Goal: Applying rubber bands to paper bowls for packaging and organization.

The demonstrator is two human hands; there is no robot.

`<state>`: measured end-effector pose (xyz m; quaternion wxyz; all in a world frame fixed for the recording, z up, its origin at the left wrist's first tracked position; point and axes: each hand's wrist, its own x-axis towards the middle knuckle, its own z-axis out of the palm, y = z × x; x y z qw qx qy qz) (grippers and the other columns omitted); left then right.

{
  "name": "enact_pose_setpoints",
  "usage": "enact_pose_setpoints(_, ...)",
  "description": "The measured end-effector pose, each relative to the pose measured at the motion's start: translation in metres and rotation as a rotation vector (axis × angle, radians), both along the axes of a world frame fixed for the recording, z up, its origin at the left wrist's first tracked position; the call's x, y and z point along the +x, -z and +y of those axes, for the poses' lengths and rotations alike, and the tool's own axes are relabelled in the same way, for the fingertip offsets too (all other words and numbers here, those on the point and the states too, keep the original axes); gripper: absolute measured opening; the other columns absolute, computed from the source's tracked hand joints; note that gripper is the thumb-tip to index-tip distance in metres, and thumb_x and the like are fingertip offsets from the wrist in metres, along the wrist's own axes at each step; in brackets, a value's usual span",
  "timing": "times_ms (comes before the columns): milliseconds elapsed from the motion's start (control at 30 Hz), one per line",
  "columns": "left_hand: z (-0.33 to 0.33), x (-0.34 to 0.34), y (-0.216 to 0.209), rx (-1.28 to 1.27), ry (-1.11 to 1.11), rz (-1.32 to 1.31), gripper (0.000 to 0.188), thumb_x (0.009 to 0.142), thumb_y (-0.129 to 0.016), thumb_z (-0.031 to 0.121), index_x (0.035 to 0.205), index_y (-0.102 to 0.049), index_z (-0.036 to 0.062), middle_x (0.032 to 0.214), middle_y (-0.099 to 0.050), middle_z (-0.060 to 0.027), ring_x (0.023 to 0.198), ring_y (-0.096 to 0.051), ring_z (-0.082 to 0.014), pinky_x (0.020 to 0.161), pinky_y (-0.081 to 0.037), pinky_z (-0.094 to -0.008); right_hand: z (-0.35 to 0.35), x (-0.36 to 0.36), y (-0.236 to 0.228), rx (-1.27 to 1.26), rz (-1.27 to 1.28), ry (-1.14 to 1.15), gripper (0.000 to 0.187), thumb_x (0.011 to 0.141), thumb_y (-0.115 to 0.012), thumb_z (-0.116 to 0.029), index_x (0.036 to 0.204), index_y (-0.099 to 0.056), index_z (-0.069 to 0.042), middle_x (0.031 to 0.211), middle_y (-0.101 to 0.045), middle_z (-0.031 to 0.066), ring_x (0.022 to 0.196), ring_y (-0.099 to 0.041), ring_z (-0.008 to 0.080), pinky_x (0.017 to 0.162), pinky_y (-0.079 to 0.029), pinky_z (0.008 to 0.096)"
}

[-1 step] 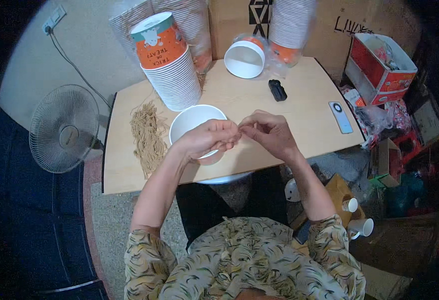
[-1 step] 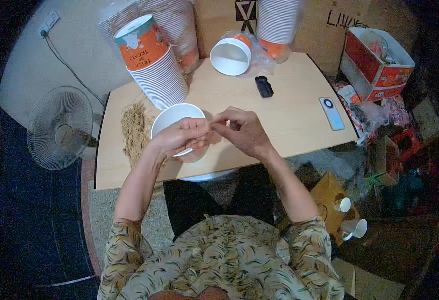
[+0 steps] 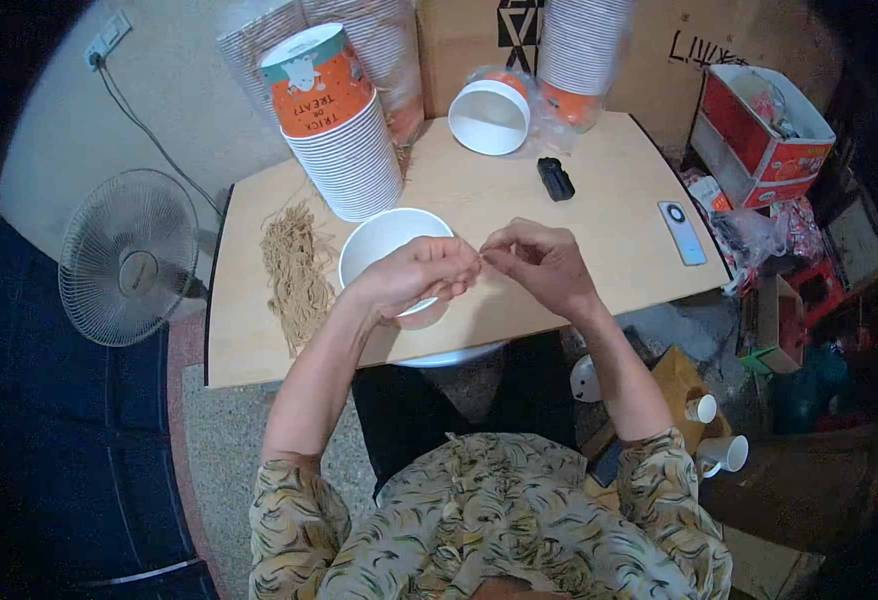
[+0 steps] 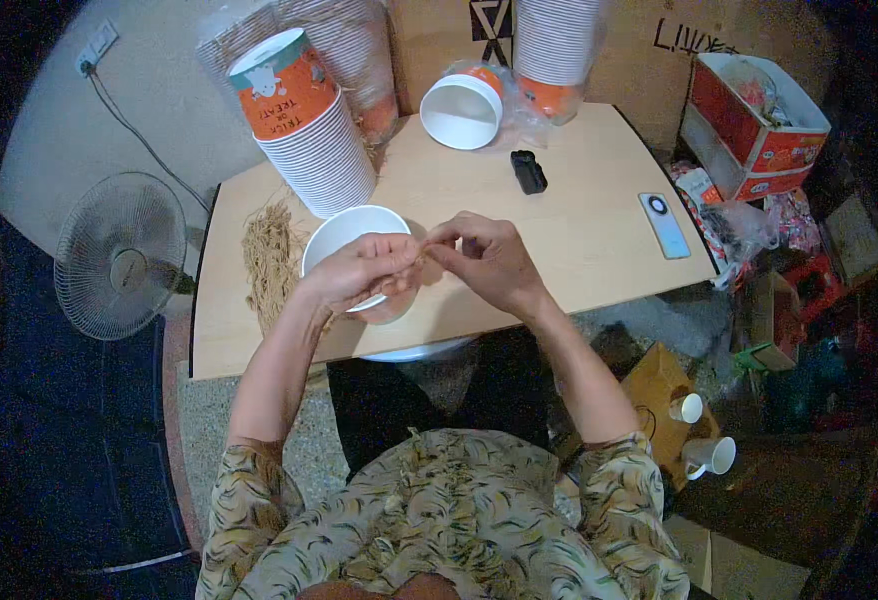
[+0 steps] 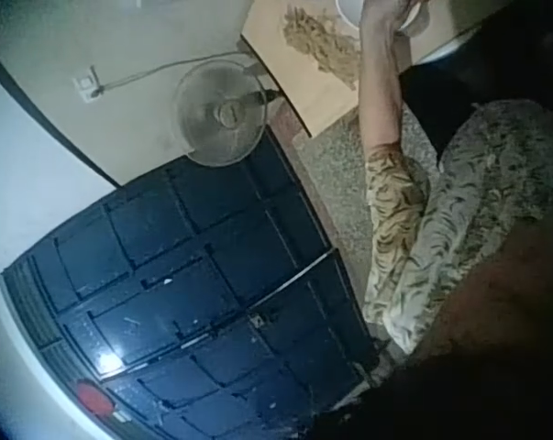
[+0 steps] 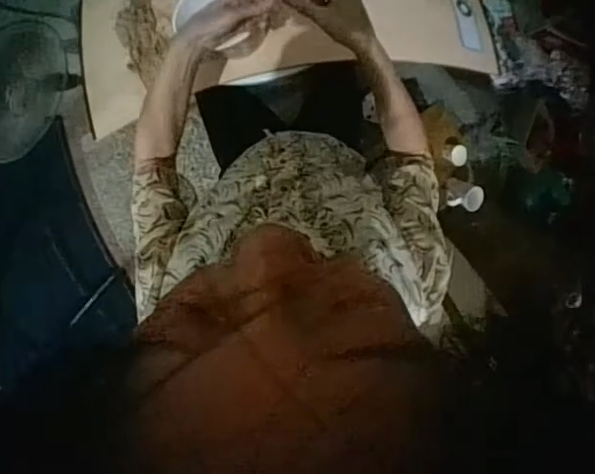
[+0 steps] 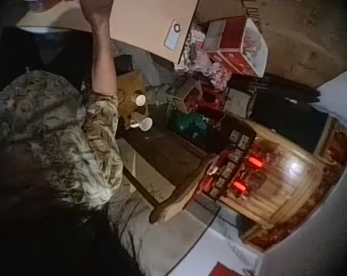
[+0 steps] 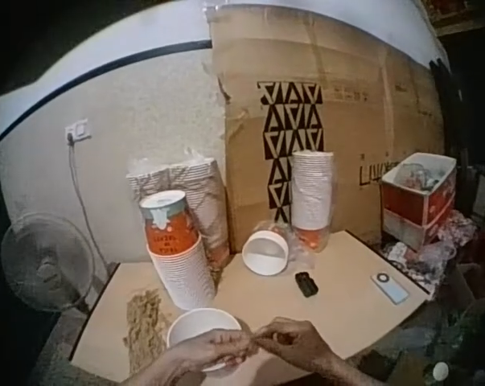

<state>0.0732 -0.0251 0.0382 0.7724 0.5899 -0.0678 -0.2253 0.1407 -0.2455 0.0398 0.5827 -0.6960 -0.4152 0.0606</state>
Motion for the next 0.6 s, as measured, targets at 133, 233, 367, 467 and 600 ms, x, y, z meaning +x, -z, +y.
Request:
enact_pose_setpoints(133, -0.001, -0.004, -0.003, 0.114, -0.093, -0.045, 0.021, 0.101, -0.057, 0.021, 0.102, -0.063, 0.0014, 0.085, -0.062, -0.0006, 0.071, -0.054, -0.0039, 0.06, -0.044, -0.016, -0.005, 0.002, -0.001, -0.058, 0.114, 0.054, 0.007, 0.089, -0.068, -0.008, 0.092, -0.068, -0.002, 0.07, -0.059, -0.0035, 0.058, -0.046, 0.0007, 0.051, -0.038, 0.0203)
enact_pose_setpoints(233, 0.0, -0.009, -0.006, 0.134, -0.103, -0.063, 0.021, 0.1, -0.059, 0.021, 0.104, -0.064, 0.0015, 0.088, -0.064, -0.0012, 0.072, -0.054, -0.0037, 0.063, -0.044, -0.0166, -0.006, 0.001, -0.007, -0.104, 0.141, 0.026, 0.005, 0.089, -0.066, -0.005, 0.092, -0.066, -0.001, 0.073, -0.061, -0.0032, 0.063, -0.051, 0.001, 0.055, -0.041, 0.0191)
enact_pose_setpoints(367, -0.008, -0.02, -0.01, 0.196, -0.197, -0.089, 0.02, 0.099, -0.061, 0.019, 0.107, -0.064, 0.0009, 0.09, -0.066, -0.0017, 0.076, -0.057, -0.0045, 0.069, -0.047, -0.0187, -0.002, 0.003, 0.002, 0.038, 0.271, -0.079, 0.005, 0.09, -0.066, -0.005, 0.094, -0.066, -0.002, 0.076, -0.062, -0.0018, 0.068, -0.056, 0.0026, 0.059, -0.043, 0.0182)
enact_pose_setpoints(467, -0.013, -0.032, -0.015, 0.254, -0.258, -0.138, 0.019, 0.097, -0.064, 0.016, 0.109, -0.064, 0.0005, 0.091, -0.066, -0.002, 0.082, -0.06, -0.006, 0.075, -0.049, -0.0211, 0.004, -0.001, 0.009, 0.115, 0.312, -0.052, 0.007, 0.091, -0.066, -0.009, 0.094, -0.066, -0.002, 0.074, -0.061, -0.0012, 0.061, -0.052, 0.0025, 0.053, -0.039, 0.0187)
enact_pose_setpoints(600, -0.01, -0.043, -0.006, 0.405, -0.345, -0.296, 0.017, 0.094, -0.066, 0.011, 0.106, -0.068, -0.0003, 0.094, -0.067, -0.0037, 0.086, -0.062, -0.0071, 0.079, -0.049, -0.0224, 0.01, -0.012, 0.007, 0.105, 0.58, -0.079, 0.015, 0.093, -0.065, -0.014, 0.096, -0.069, 0.0, 0.074, -0.064, 0.0014, 0.055, -0.048, 0.0028, 0.046, -0.035, 0.02)
